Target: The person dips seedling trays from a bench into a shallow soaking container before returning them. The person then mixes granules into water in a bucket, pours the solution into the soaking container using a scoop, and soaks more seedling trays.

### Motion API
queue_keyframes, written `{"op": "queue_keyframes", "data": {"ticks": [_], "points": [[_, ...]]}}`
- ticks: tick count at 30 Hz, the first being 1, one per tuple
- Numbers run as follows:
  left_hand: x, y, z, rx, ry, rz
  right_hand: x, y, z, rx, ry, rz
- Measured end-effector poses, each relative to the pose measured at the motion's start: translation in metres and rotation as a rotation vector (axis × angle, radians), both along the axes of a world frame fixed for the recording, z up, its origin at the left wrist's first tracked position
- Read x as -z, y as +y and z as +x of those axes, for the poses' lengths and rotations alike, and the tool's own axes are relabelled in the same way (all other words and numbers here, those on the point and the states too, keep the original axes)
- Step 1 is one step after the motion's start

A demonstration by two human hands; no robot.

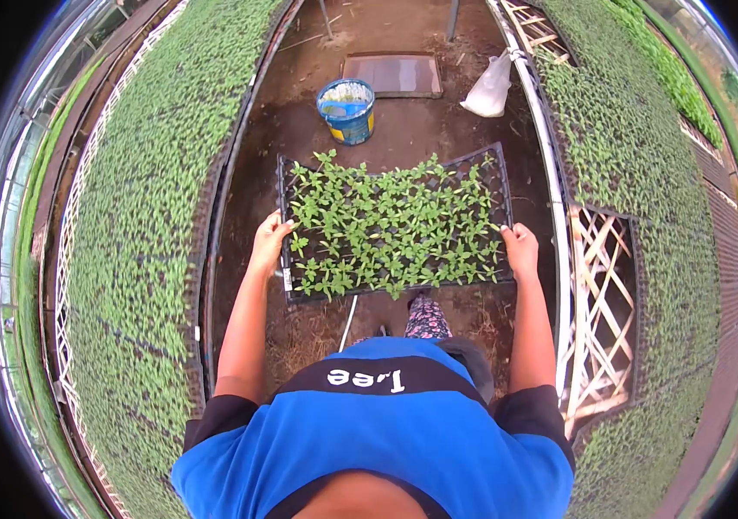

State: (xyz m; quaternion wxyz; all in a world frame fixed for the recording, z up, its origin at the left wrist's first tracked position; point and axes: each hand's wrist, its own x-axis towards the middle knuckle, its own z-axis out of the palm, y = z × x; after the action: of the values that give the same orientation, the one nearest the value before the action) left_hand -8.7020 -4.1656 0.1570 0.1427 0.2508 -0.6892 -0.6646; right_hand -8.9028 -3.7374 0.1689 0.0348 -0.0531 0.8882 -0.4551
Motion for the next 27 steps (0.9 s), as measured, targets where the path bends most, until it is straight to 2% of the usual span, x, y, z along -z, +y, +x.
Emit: {"op": "queue_keyframes", "data": {"ticks": [2,4,8,10,14,15,18,20,22,23,24,27], "points": [[0.025,-0.017,-0.056,-0.061,-0.028,-0.01,-0.007,-0.015,-0.042,0.003,0.066,0.004],[0.005,-0.015,-0.109,-0.103,0.014,0.101,0.005,-0.032,-0.095,0.007,0.087,-0.055],[0.026,-0.058,-0.214,-0.13,-0.131,-0.035,0.022,-0.073,-0.207,-0.003,0.045,-0.062],[0.016,-0.072,-0.262,-0.171,-0.201,-0.11,0.035,-0.103,-0.264,-0.021,0.1,-0.026],[0.026,-0.12,-0.351,-0.221,-0.284,-0.234,0.051,-0.172,-0.372,-0.095,0.058,-0.03],[0.037,-0.137,-0.372,-0.232,-0.287,-0.219,0.067,-0.189,-0.402,-0.123,0.089,-0.11],[0.077,-0.196,-0.446,-0.261,-0.277,-0.182,0.088,-0.239,-0.483,-0.171,-0.006,0.016],[0.098,-0.235,-0.499,-0.265,-0.277,-0.161,0.106,-0.282,-0.534,-0.144,-0.003,-0.151],[0.126,-0.274,-0.557,-0.264,-0.34,-0.281,0.131,-0.316,-0.593,-0.15,0.059,-0.054],[0.125,-0.286,-0.586,-0.248,-0.366,-0.319,0.133,-0.332,-0.616,-0.133,0.002,-0.057],[0.126,-0.296,-0.615,-0.23,-0.393,-0.353,0.132,-0.346,-0.641,-0.125,-0.001,0.044],[0.123,-0.332,-0.703,-0.208,-0.415,-0.478,0.136,-0.388,-0.712,-0.072,0.01,0.045]]}}
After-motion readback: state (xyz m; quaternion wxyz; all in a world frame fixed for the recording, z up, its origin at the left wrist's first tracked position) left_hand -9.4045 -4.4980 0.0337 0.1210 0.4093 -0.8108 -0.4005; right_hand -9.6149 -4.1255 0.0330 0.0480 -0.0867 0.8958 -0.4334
